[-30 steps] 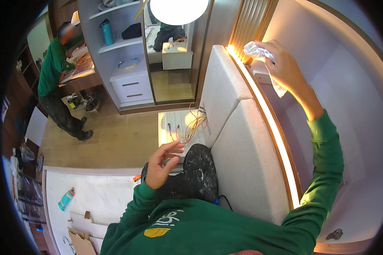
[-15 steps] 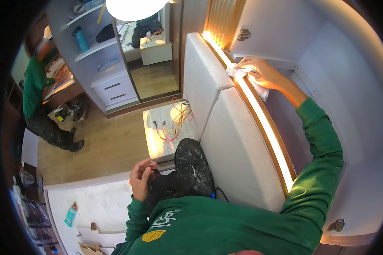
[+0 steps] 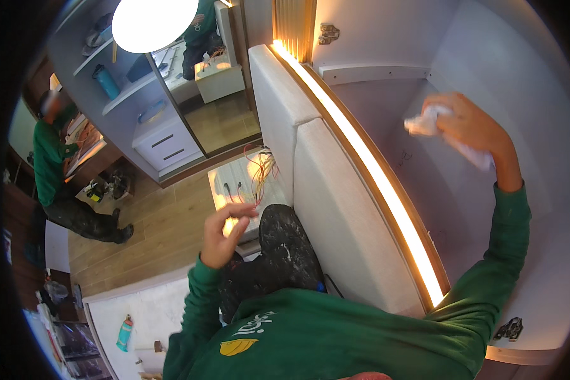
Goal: The person installs an LED strip along a curved white panel, pressing it into place and smoothing it with a cloth. They use a small scraper-like tool to adjust the strip and continue wiping the surface to secure the installation.
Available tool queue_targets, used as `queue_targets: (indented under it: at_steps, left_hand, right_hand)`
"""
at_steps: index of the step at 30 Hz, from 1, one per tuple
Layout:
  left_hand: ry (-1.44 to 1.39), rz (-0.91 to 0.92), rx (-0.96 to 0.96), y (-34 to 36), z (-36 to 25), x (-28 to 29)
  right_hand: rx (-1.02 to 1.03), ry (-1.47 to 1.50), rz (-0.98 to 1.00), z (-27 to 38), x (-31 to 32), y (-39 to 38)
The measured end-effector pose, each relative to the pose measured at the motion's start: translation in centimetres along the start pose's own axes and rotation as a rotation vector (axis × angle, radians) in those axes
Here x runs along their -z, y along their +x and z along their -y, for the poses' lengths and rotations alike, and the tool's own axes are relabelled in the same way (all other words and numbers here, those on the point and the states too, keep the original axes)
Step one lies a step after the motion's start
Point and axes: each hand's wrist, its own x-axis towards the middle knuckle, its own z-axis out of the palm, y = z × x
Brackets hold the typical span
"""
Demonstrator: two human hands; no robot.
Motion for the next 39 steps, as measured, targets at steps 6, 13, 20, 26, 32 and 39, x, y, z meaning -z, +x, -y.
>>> queue_targets:
  at_steps: [6,13,20,26,32,39]
  left_hand:
    - [0.031,0.031,-0.272,13.3,-2.7,-0.1]
    - [0.080,-0.145,-0.608,29.3,-1.4,-5.3]
    - [-0.070,-0.164,-0.399,31.0,2.7,-6.6]
    - [-0.091,-0.210,-0.492,31.4,4.1,-6.6]
    - [-0.103,-0.341,-0.738,30.4,5.7,-6.7]
    - [-0.102,-0.360,-0.766,30.6,6.3,-6.7]
  right_hand:
    - [0.013,0.199,0.088,2.2,-2.3,-0.4]
    - [0.182,0.293,0.014,2.0,-6.6,-1.9]
    - [0.161,0.245,0.050,3.0,-5.0,-1.3]
    - [-0.041,0.290,0.218,3.5,-6.2,-1.4]
    - [-0.182,0.219,0.200,4.3,-6.7,-1.2]
    - [-0.155,0.264,0.279,5.1,-5.7,-2.6]
